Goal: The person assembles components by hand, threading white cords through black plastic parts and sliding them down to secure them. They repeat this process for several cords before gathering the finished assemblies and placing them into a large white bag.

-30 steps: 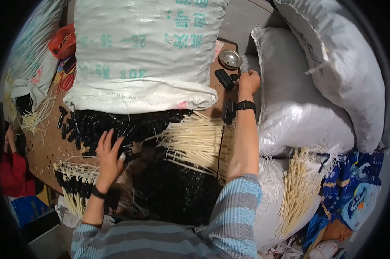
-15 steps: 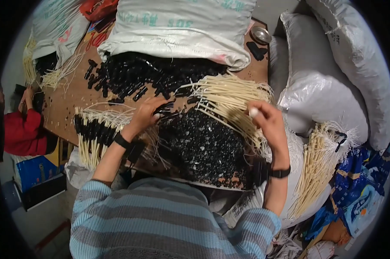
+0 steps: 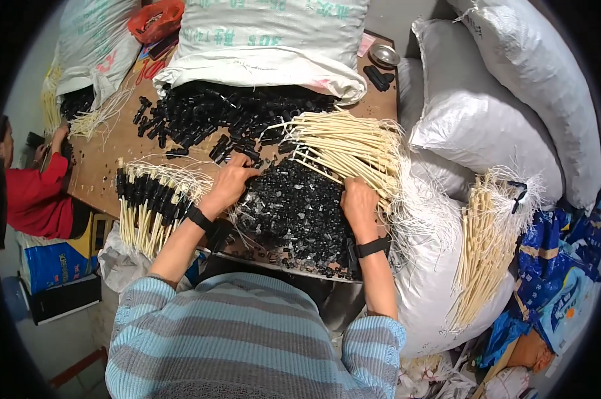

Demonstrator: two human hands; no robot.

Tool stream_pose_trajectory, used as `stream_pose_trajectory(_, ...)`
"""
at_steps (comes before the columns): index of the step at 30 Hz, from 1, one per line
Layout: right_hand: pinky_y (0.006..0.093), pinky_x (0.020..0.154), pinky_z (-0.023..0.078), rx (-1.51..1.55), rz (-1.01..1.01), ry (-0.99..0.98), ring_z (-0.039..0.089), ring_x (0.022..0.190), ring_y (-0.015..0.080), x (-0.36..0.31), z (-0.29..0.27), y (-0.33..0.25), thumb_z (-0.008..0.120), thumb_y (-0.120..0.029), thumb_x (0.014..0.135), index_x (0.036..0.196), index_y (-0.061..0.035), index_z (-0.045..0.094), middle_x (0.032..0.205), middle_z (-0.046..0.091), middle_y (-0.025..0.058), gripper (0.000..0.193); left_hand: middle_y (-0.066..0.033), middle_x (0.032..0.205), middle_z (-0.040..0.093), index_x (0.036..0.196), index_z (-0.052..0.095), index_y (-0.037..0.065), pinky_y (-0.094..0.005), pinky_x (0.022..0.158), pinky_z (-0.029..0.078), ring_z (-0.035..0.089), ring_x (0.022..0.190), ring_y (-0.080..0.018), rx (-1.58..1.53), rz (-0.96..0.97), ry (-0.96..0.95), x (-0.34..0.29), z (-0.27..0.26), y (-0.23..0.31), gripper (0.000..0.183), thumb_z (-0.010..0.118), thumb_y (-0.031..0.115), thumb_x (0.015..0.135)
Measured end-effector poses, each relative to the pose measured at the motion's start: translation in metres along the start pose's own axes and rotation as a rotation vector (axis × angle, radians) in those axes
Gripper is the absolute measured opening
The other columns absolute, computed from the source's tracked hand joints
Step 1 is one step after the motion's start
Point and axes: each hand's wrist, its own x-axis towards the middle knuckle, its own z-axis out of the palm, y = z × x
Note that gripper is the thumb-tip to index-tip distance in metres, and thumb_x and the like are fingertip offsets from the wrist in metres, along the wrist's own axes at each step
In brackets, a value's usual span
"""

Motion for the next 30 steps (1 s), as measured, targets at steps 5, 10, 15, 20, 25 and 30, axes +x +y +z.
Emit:
stream_pose_trajectory(5, 0.0460, 0.059, 0.047, -0.014, 0.049, -0.074, 0.061, 0.067, 0.0355, 0.003, -0.003, 0.004, 0.067, -0.005, 0.068, 0.078, -0.0025, 0.057, 0.076, 0.060, 0.0181, 0.014, -0.0140, 0.090, 0.055, 0.096, 0.072, 0.009, -0.0393, 0.074, 0.049, 0.059, 0.087, -0.0317, 0.077, -0.059, -0.072, 0.002, -0.005, -0.002, 0.035, 0.056, -0.010, 0.071)
stream_pose_trajectory(10, 0.0410, 0.063, 0.047, 0.197, -0.063, 0.016, 0.061, 0.071, 0.0356, 0.002, -0.023, -0.011, 0.062, -0.007, 0.078, 0.091, -0.0045, 0.062, 0.077, 0.061, 0.0165, 0.013, -0.0128, 0.100, 0.060, 0.101, 0.062, 0.002, -0.0372, 0.075, 0.051, 0.062, 0.090, -0.0323, -0.059, 0.080, 0.238, 0.002, -0.017, -0.002, 0.037, 0.072, 0.004, 0.065)
stream_pose_trajectory(15, 0.0290, 0.059, 0.046, 0.676, 0.030, -0.189, 0.059, 0.062, 0.0162, -0.019, -0.050, -0.048, 0.060, -0.008, 0.086, 0.110, -0.0033, 0.064, 0.078, 0.064, 0.0114, 0.024, -0.0120, 0.108, 0.066, 0.114, 0.060, 0.002, -0.0315, 0.083, 0.050, 0.064, 0.094, -0.0220, -0.499, -0.353, -0.008, -0.009, -0.025, 0.005, 0.041, 0.063, -0.001, 0.074)
stream_pose_trajectory(20, 0.0275, 0.059, 0.048, 0.725, -0.016, -0.152, 0.062, 0.063, 0.0188, -0.028, -0.045, -0.069, 0.062, -0.006, 0.083, 0.106, -0.0038, 0.068, 0.082, 0.068, 0.0110, 0.023, -0.0113, 0.104, 0.066, 0.113, 0.060, 0.001, -0.0310, 0.080, 0.049, 0.064, 0.091, -0.0222, -0.573, -0.189, -0.041, -0.015, -0.031, 0.008, 0.038, 0.060, -0.001, 0.075)
stream_pose_trajectory(25, 0.0328, 0.056, 0.050, 0.529, -0.240, -0.202, 0.065, 0.065, 0.0253, -0.026, -0.048, -0.080, 0.065, -0.009, 0.079, 0.106, -0.0089, 0.068, 0.077, 0.066, 0.0095, 0.026, -0.0112, 0.102, 0.065, 0.097, 0.063, 0.006, -0.0375, 0.094, 0.042, 0.060, 0.103, -0.0238, -0.104, 0.183, -0.257, -0.015, -0.037, 0.014, 0.025, 0.056, -0.005, 0.076)
stream_pose_trajectory(30, 0.0369, 0.055, 0.049, 0.285, -0.064, -0.173, 0.064, 0.066, 0.0295, -0.018, -0.042, -0.096, 0.066, -0.007, 0.077, 0.117, -0.0102, 0.060, 0.078, 0.065, 0.0094, 0.040, -0.0058, 0.079, 0.058, 0.093, 0.060, 0.010, -0.0405, 0.079, 0.046, 0.060, 0.085, -0.0227, -0.021, 0.375, 0.229, -0.012, -0.035, 0.032, 0.022, 0.058, -0.003, 0.076)
